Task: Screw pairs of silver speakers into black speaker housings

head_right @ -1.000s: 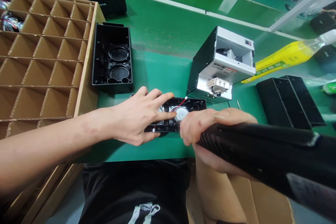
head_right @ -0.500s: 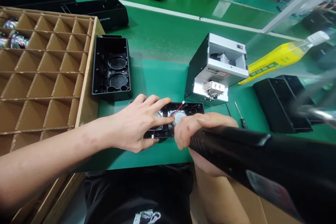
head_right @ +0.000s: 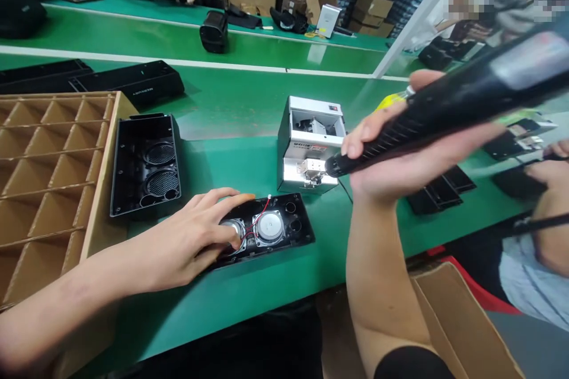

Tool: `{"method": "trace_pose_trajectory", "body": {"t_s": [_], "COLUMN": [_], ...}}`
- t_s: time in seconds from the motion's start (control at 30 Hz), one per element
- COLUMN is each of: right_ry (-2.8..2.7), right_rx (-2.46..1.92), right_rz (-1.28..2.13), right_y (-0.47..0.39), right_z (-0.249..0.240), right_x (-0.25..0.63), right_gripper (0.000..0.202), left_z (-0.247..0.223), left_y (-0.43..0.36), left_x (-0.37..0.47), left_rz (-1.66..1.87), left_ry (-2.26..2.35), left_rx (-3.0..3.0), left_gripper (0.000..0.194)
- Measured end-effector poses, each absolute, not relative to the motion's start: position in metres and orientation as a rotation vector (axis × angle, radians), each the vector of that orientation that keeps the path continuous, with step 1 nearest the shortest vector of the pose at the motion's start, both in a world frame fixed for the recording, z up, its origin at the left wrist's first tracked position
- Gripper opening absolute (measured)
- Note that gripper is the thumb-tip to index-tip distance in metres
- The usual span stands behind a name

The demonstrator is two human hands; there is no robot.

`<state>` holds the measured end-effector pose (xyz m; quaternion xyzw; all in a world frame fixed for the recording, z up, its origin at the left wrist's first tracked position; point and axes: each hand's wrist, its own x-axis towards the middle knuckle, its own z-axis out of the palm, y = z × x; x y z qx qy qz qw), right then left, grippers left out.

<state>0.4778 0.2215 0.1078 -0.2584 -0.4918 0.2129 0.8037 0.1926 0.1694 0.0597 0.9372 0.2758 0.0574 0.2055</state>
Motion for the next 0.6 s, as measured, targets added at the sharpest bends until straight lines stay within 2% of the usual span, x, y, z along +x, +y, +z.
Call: {"method": "trace_pose_trajectory", "body": {"t_s": [0.07,0.13,0.3,0.37,0.47,0.6], "right_ry": [-1.084,-1.126,-1.129,-1.119,-1.101,-1.097], "right_rx": [-0.531,-0.581,-0.6,-0.615,-0.635,-0.64], "right_rz": [0.36,0.413,0.516,0.519,0.507,0.506], "right_y": [0.231,0.232,0.222,0.22,0.217,0.206], "right_z": [0.101,0.097,0.096,0.095,0.094,0.096], "right_x": [0.464,0.46,0.465,0.465,0.462,0.461], "right_gripper": [0.064,0.057,0.061,0.064,0.069,0.07], "left_z": [0.06,0.06,0.061,0.06,0.058,0.052], "left_y": [0.169,0.167,0.163,0.161,0.159,0.156], "left_x": [0.192,0.191,0.185,0.18,0.173,0.171], "left_rz": [0.135,0.126,0.139,0.147,0.135,0.139], "left_ry": [0.775,0.781,0.83,0.83,0.812,0.813], "left_rx": [2.602,2.593,2.617,2.619,2.594,2.619], "left_gripper": [0.027,0.025,0.021,0.033,0.066,0.073]}}
